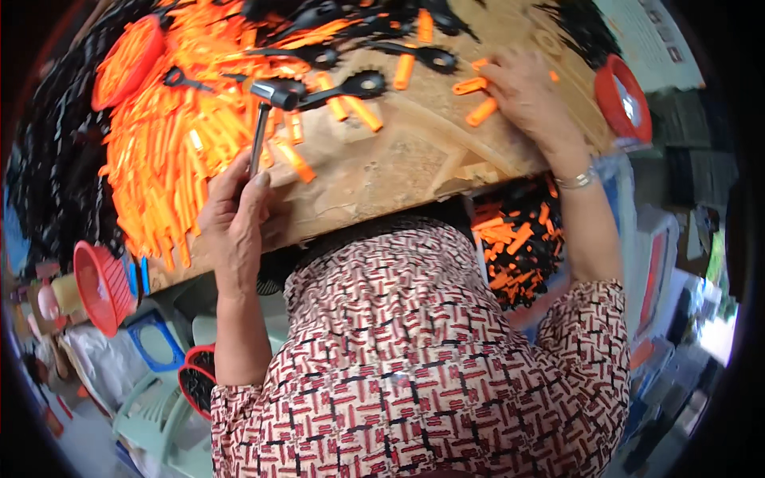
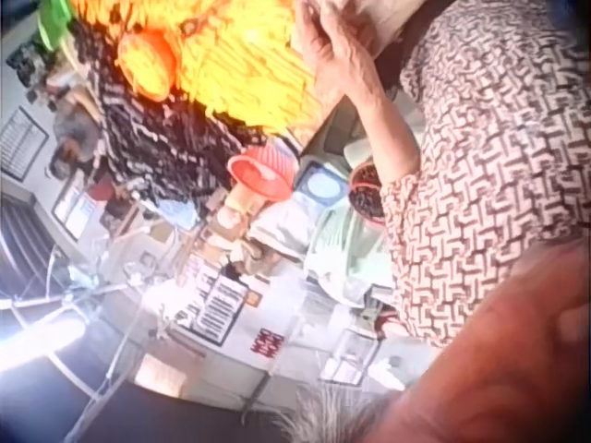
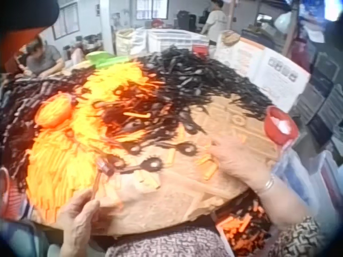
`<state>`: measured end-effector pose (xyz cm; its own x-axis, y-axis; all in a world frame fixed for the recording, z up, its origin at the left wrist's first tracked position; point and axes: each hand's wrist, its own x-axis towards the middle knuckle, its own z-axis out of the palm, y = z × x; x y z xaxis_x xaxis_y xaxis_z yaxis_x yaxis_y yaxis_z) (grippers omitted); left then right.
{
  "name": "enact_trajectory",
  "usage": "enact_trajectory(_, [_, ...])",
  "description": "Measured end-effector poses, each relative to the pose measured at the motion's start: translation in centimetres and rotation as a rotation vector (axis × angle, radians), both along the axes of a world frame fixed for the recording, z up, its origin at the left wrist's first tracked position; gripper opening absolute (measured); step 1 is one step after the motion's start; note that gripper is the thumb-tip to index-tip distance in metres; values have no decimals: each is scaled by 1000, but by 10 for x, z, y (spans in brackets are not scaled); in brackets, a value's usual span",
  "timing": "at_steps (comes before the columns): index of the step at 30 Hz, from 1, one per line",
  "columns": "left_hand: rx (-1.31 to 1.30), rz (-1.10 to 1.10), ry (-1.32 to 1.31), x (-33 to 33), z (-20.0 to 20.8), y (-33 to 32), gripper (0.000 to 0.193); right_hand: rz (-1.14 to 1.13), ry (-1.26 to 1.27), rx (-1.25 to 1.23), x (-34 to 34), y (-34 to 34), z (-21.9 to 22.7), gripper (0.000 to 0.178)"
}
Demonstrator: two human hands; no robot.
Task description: The person assembles small orange and black plastic components on a wooden workbench. Using a hammer, they repeatedly strike the joined parts to secure them together. The person handles the parts one at a time, picking them from piles on the table and placing the finished assemblies into a container.
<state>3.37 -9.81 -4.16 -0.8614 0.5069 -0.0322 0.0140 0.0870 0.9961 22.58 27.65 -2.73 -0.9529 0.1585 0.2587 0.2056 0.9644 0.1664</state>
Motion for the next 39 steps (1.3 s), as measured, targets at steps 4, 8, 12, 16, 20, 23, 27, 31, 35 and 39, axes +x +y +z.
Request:
enact_trajectory(4, [154, 119, -75, -8, 16, -7, 35, 125, 237, -1, -22, -13, 22, 15])
enact_trajectory(8, [278, 73, -194, -29, 17, -15, 34, 27, 177, 73, -27, -9, 22, 23])
enact_trajectory(12, [247, 104, -239, -32, 20, -7, 32, 171, 311, 150, -60, -34, 28, 22])
enact_trajectory(16, [342, 91, -318, -21, 19, -2, 42, 321, 249, 28, -143, -94, 42, 12])
enact_trajectory(20, [407, 99, -352, -9, 32, 0, 44, 415, 318, -34, -203, -101, 22, 20])
enact_trajectory(23, [221, 23, -226, -16, 33, -24, 41, 410, 324, -110, -219, -99, 10, 19])
enact_trajectory(27, [-292, 93, 193, -22, 21, -32, 30, 459, 447, -558, -213, -87, 23, 10])
enact_trajectory(31, [-311, -53, 276, -21, 17, -15, 23, 111, 401, -1492, -175, -101, 62, 6])
enact_trajectory(35, [-441, -256, 665, -16, 37, 13, 24, 200, 263, -1494, -111, -92, 62, 11])
enact_trajectory(39, [-541, -355, 1038, -33, 30, 23, 23, -63, 20, -1771, -25, -110, 51, 13])
